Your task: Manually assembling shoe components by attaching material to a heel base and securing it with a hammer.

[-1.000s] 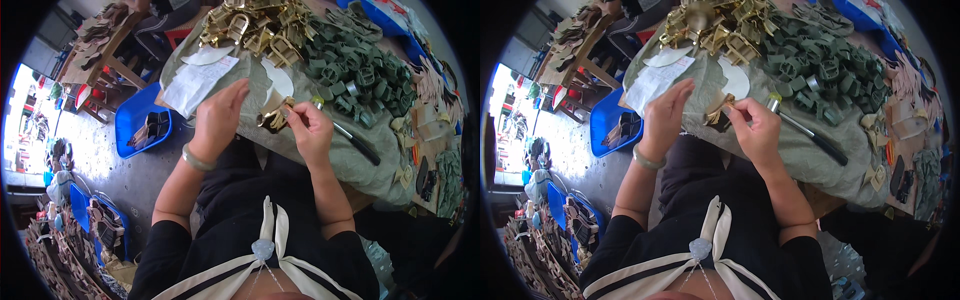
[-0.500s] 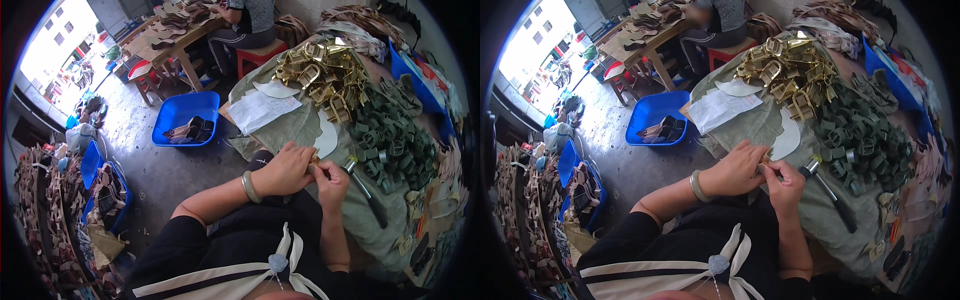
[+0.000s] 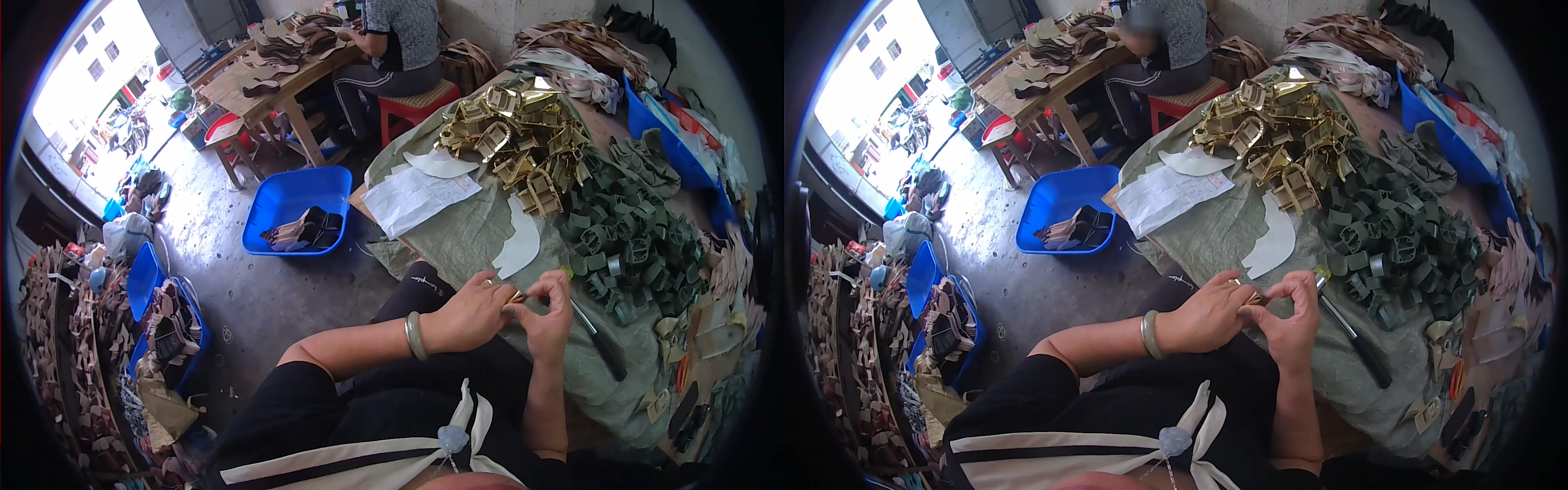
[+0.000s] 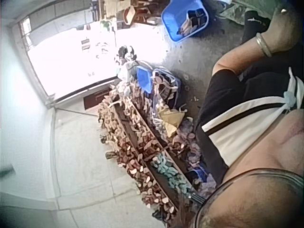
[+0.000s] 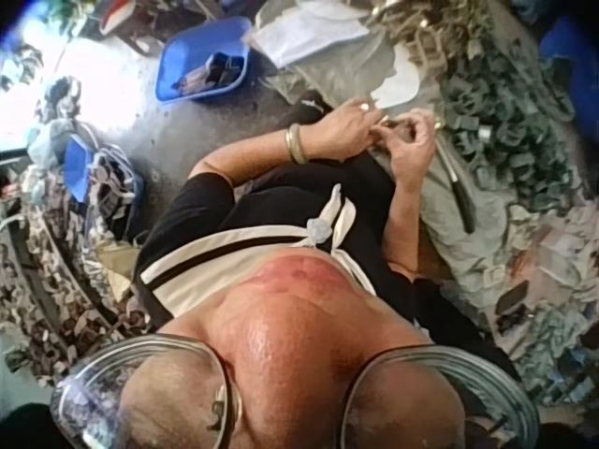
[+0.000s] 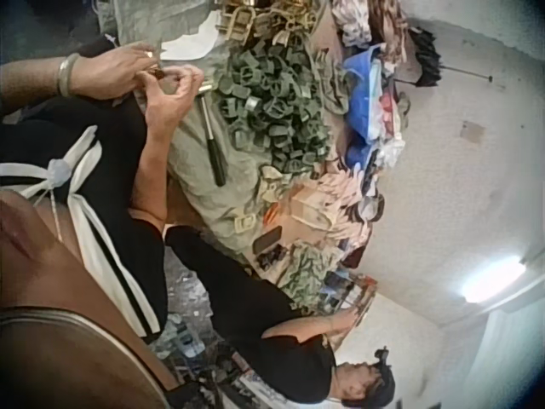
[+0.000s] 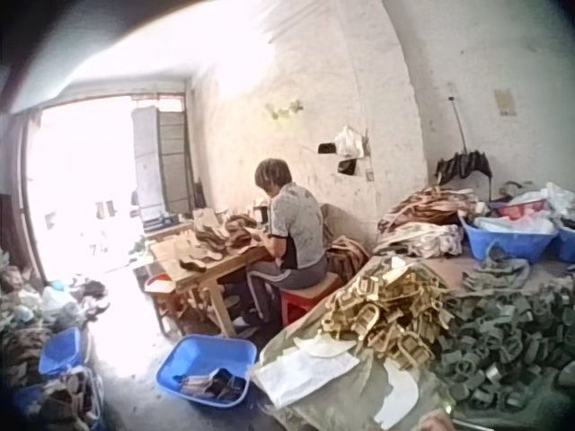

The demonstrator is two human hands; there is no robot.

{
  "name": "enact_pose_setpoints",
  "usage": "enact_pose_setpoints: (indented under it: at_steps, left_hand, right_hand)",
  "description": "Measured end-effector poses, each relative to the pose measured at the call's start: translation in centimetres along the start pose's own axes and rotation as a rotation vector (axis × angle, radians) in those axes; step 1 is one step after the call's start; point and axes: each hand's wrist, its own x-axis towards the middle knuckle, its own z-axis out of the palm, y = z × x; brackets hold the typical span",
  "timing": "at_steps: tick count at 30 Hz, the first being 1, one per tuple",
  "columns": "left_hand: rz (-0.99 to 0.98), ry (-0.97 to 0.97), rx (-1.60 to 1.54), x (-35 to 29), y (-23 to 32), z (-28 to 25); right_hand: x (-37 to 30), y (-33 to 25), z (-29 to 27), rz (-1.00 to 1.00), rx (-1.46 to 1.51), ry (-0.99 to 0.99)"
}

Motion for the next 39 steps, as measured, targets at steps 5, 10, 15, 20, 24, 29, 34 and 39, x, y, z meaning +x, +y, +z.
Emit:
enact_pose_setpoints:
  at_steps: [5, 10, 15, 20, 24, 29, 34, 39]
  left_hand:
    - [0.081, 0.02, -0.065, -1.1, -0.9, 0.0]
    - [0.082, -0.122, -0.343, -1.9, -1.1, -1.2]
    - [0.06, -0.145, -0.468, -2.1, -1.7, -1.7]
    - [0.094, -0.193, -0.495, -1.3, -1.9, -2.8]
    - [0.095, -0.17, -0.524, -0.8, -2.0, -3.4]
    - [0.157, -0.227, -0.691, 0.1, -2.8, -4.2]
    - [0.222, -0.11, -0.588, 0.2, -3.4, -5.2]
    - [-0.326, 0.073, -0.892, -2.5, -4.7, -4.7]
  right_hand:
    - [0.4, 0.0, 0.5, 0.054, 0.107, -0.174]
    - [-0.1, 0.5, 0.6, 0.079, 0.193, -0.363]
    - [0.5, -0.9, 1.6, 0.178, 0.309, -0.333]
    - [1.4, -1.7, 1.9, 0.138, 0.281, -0.331]
    - [2.0, -2.3, 2.0, 0.155, 0.296, -0.332]
    - [2.1, -2.9, 2.2, 0.132, 0.255, -0.263]
    - [3.6, -3.4, 2.3, -0.01, 0.149, -0.068]
    - [5.1, -2.9, 2.6, -0.436, -0.25, 0.24]
